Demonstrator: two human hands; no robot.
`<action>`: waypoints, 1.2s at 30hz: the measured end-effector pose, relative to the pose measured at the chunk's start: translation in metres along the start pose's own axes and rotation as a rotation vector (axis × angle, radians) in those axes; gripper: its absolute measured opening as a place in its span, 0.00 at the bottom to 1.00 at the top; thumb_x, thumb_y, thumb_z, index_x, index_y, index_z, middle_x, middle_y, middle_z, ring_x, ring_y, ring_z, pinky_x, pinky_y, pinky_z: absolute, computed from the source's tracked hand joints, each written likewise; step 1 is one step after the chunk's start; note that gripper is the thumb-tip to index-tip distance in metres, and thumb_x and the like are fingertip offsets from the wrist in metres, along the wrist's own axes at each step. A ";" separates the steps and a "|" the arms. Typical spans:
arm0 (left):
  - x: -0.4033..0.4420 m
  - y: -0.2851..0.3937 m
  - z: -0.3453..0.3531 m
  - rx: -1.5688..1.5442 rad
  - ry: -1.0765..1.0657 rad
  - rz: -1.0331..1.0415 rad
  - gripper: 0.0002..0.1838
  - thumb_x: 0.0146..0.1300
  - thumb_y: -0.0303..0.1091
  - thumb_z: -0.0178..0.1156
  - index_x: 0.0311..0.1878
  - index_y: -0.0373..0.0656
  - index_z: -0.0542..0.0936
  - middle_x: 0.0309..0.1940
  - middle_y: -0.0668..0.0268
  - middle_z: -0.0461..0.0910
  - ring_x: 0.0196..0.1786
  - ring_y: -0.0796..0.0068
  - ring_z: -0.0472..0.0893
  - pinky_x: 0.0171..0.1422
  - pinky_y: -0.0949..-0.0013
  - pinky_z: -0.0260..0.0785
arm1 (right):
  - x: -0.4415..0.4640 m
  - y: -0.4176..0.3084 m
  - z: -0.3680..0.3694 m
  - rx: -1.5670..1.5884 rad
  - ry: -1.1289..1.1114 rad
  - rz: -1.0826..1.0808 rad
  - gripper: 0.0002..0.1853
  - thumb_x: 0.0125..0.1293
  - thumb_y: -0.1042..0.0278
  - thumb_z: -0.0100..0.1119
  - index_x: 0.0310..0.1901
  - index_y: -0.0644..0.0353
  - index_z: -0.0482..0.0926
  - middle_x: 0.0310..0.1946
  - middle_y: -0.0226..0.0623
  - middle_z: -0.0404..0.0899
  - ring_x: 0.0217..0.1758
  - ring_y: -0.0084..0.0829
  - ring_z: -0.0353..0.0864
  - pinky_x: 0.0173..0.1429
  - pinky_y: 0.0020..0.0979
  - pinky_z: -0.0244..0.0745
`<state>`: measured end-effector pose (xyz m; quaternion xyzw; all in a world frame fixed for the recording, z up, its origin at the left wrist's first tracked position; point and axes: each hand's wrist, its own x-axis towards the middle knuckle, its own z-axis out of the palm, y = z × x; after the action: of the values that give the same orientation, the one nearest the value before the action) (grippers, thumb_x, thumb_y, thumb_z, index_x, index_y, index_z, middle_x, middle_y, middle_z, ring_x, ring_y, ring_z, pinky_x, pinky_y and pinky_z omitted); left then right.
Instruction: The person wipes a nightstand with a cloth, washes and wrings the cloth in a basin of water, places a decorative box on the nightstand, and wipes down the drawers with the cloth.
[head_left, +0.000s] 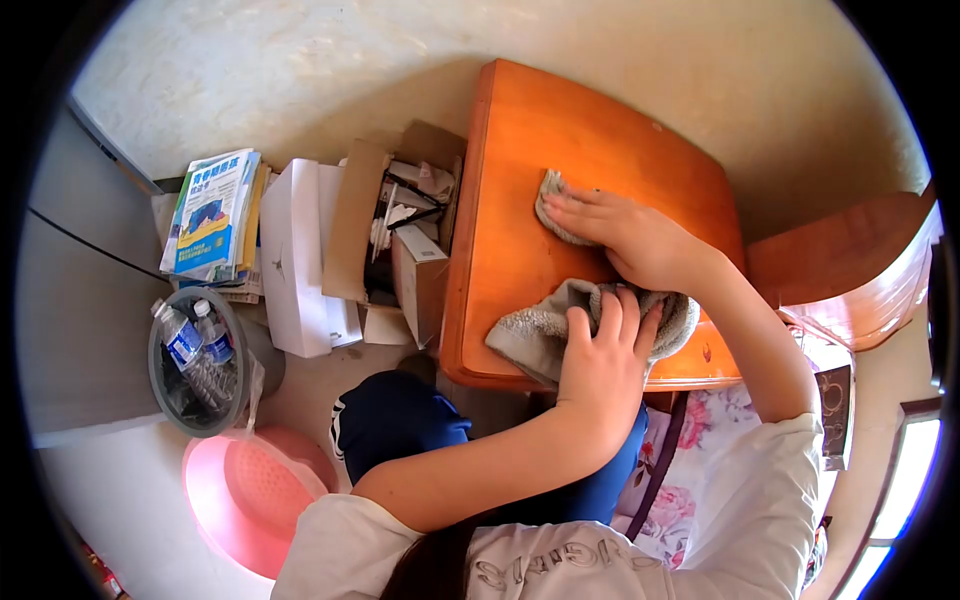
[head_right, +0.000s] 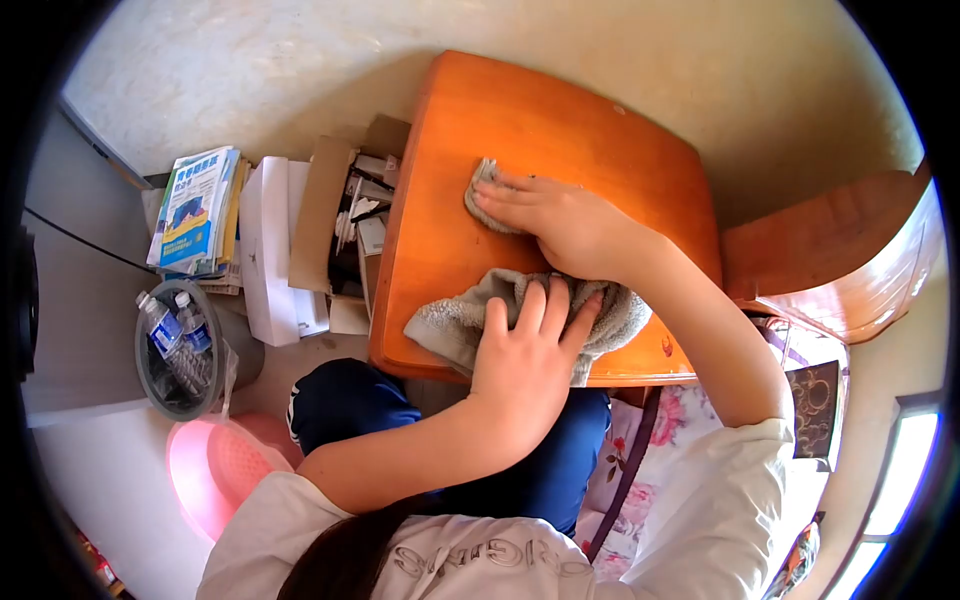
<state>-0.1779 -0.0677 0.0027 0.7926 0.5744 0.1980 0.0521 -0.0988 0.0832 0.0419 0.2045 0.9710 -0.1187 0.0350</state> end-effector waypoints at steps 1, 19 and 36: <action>-0.002 -0.004 0.000 -0.034 0.034 -0.010 0.26 0.56 0.34 0.49 0.62 0.49 0.68 0.59 0.55 0.64 0.60 0.60 0.63 0.55 0.53 0.56 | 0.006 -0.001 0.001 0.011 0.019 0.020 0.35 0.47 0.89 0.41 0.61 0.58 0.66 0.63 0.36 0.64 0.68 0.40 0.58 0.69 0.35 0.57; 0.057 -0.034 -0.001 0.066 0.037 -0.433 0.34 0.60 0.37 0.51 0.68 0.35 0.54 0.67 0.50 0.54 0.66 0.54 0.59 0.60 0.61 0.56 | 0.182 0.108 -0.024 -0.223 0.007 0.203 0.31 0.47 0.87 0.36 0.55 0.55 0.73 0.58 0.40 0.69 0.68 0.39 0.58 0.68 0.33 0.56; -0.005 -0.039 -0.016 0.102 0.042 -0.185 0.27 0.62 0.35 0.45 0.64 0.34 0.62 0.66 0.51 0.57 0.68 0.53 0.56 0.71 0.53 0.44 | 0.164 0.086 -0.021 -0.169 -0.057 0.055 0.33 0.44 0.89 0.40 0.55 0.55 0.73 0.58 0.41 0.69 0.64 0.41 0.64 0.67 0.33 0.59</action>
<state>-0.2195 -0.0621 0.0040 0.7335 0.6553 0.1794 0.0179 -0.2141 0.2284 0.0244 0.2240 0.9701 -0.0413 0.0831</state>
